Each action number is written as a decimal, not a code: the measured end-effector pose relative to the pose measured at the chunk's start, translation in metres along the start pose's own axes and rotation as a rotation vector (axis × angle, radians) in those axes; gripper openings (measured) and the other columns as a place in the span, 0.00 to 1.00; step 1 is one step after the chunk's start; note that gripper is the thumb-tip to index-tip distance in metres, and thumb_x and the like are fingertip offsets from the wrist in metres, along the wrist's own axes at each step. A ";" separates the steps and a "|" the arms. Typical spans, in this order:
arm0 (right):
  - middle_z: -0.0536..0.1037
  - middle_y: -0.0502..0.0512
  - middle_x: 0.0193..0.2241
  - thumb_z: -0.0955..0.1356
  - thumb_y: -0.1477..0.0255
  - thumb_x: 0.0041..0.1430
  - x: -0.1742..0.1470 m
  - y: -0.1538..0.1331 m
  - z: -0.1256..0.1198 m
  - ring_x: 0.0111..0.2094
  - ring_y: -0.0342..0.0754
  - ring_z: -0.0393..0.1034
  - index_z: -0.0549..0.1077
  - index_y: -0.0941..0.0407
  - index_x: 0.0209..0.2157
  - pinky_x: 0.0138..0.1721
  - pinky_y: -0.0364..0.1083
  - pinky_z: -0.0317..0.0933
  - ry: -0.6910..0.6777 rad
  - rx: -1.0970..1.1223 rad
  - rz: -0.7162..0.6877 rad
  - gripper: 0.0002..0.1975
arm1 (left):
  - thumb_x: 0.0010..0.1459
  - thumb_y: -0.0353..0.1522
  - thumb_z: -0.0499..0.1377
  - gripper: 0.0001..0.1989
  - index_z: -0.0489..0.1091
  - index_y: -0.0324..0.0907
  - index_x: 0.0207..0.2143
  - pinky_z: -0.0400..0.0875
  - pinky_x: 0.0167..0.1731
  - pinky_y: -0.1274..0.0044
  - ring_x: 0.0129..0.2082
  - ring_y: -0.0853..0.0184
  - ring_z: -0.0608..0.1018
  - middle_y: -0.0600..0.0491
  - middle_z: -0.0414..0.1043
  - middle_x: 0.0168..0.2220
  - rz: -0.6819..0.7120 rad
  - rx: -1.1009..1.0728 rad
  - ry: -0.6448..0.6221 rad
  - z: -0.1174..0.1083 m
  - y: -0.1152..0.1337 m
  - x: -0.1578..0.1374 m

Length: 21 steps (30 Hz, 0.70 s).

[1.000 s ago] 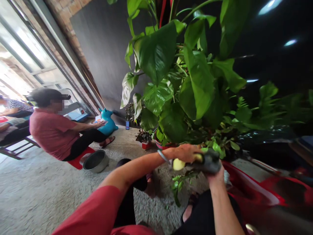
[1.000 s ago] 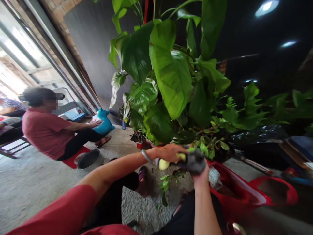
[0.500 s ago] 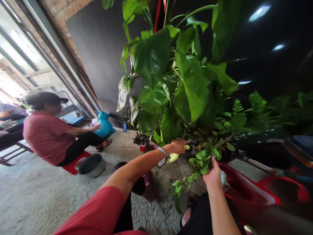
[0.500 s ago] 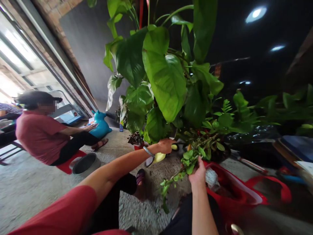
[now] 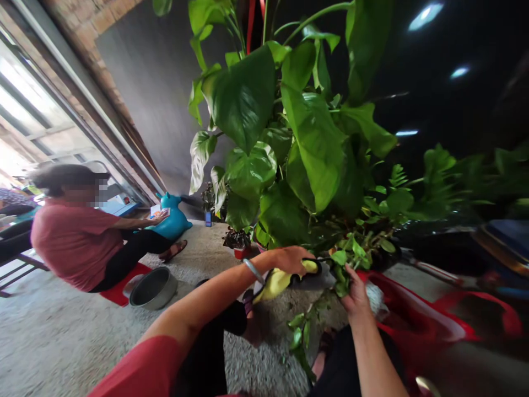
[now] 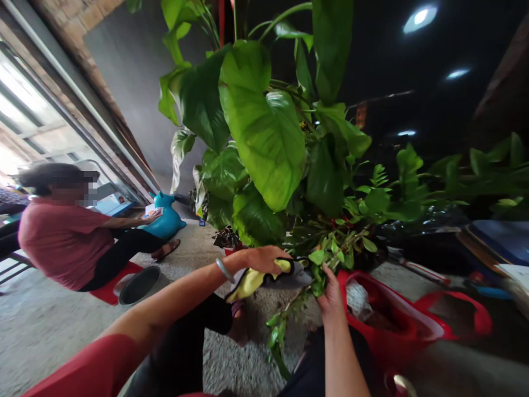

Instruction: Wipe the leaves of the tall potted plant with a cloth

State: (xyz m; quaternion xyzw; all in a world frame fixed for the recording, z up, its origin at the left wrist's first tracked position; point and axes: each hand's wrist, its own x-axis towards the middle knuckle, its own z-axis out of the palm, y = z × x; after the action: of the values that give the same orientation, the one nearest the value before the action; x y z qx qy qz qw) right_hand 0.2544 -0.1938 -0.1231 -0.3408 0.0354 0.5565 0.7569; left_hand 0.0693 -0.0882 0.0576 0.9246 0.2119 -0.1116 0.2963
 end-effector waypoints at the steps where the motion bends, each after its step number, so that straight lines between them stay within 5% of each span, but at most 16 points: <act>1: 0.81 0.50 0.26 0.73 0.72 0.49 0.000 0.000 0.000 0.38 0.56 0.80 0.75 0.53 0.31 0.47 0.61 0.74 -0.016 -0.005 0.016 0.05 | 0.53 0.28 0.61 0.27 0.71 0.40 0.58 0.72 0.54 0.73 0.52 0.61 0.78 0.50 0.77 0.53 0.025 -0.028 0.050 -0.010 0.006 -0.005; 5: 0.83 0.54 0.35 0.73 0.67 0.52 -0.001 -0.001 0.003 0.41 0.58 0.80 0.76 0.53 0.34 0.49 0.68 0.70 -0.083 -0.004 0.057 0.07 | 0.58 0.27 0.58 0.29 0.66 0.39 0.63 0.67 0.60 0.70 0.59 0.59 0.74 0.47 0.72 0.60 0.110 -0.108 0.490 -0.031 0.033 -0.001; 7: 0.83 0.54 0.36 0.72 0.63 0.53 -0.003 -0.002 0.005 0.43 0.57 0.79 0.77 0.51 0.35 0.50 0.67 0.69 -0.099 0.017 0.042 0.09 | 0.58 0.26 0.56 0.30 0.65 0.37 0.64 0.66 0.62 0.69 0.62 0.58 0.72 0.44 0.69 0.63 0.110 -0.054 0.510 -0.022 0.040 0.008; 12: 0.83 0.57 0.39 0.70 0.60 0.54 -0.009 -0.006 0.002 0.43 0.58 0.79 0.77 0.51 0.36 0.51 0.68 0.68 -0.097 0.057 0.028 0.11 | 0.49 0.23 0.61 0.25 0.77 0.35 0.52 0.76 0.46 0.74 0.46 0.58 0.81 0.47 0.81 0.47 0.148 0.084 -0.338 0.009 0.020 -0.019; 14: 0.83 0.59 0.38 0.70 0.62 0.54 -0.010 -0.008 -0.001 0.42 0.58 0.79 0.77 0.53 0.37 0.50 0.69 0.68 -0.093 0.057 0.044 0.11 | 0.47 0.21 0.61 0.24 0.79 0.37 0.48 0.75 0.45 0.75 0.45 0.59 0.82 0.49 0.82 0.43 0.160 0.083 -0.434 0.002 0.008 -0.047; 17: 0.83 0.55 0.34 0.71 0.65 0.53 -0.011 -0.010 -0.002 0.40 0.57 0.79 0.77 0.53 0.37 0.51 0.67 0.69 -0.089 0.070 0.026 0.10 | 0.52 0.23 0.58 0.27 0.74 0.40 0.56 0.72 0.52 0.73 0.52 0.60 0.79 0.49 0.79 0.52 0.150 0.031 -0.148 -0.022 0.009 -0.067; 21: 0.82 0.54 0.34 0.71 0.58 0.54 -0.012 -0.008 0.006 0.43 0.58 0.79 0.77 0.51 0.37 0.51 0.67 0.68 -0.124 0.111 -0.011 0.13 | 0.58 0.25 0.55 0.31 0.65 0.39 0.64 0.65 0.62 0.72 0.63 0.62 0.71 0.46 0.69 0.63 0.123 0.021 0.450 -0.025 0.033 -0.035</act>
State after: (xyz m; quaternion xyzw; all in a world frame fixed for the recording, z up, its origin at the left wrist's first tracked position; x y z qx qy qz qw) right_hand 0.2550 -0.2014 -0.1101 -0.2635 0.0171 0.5695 0.7784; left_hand 0.0557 -0.1088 0.1051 0.9403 0.2149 0.1133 0.2385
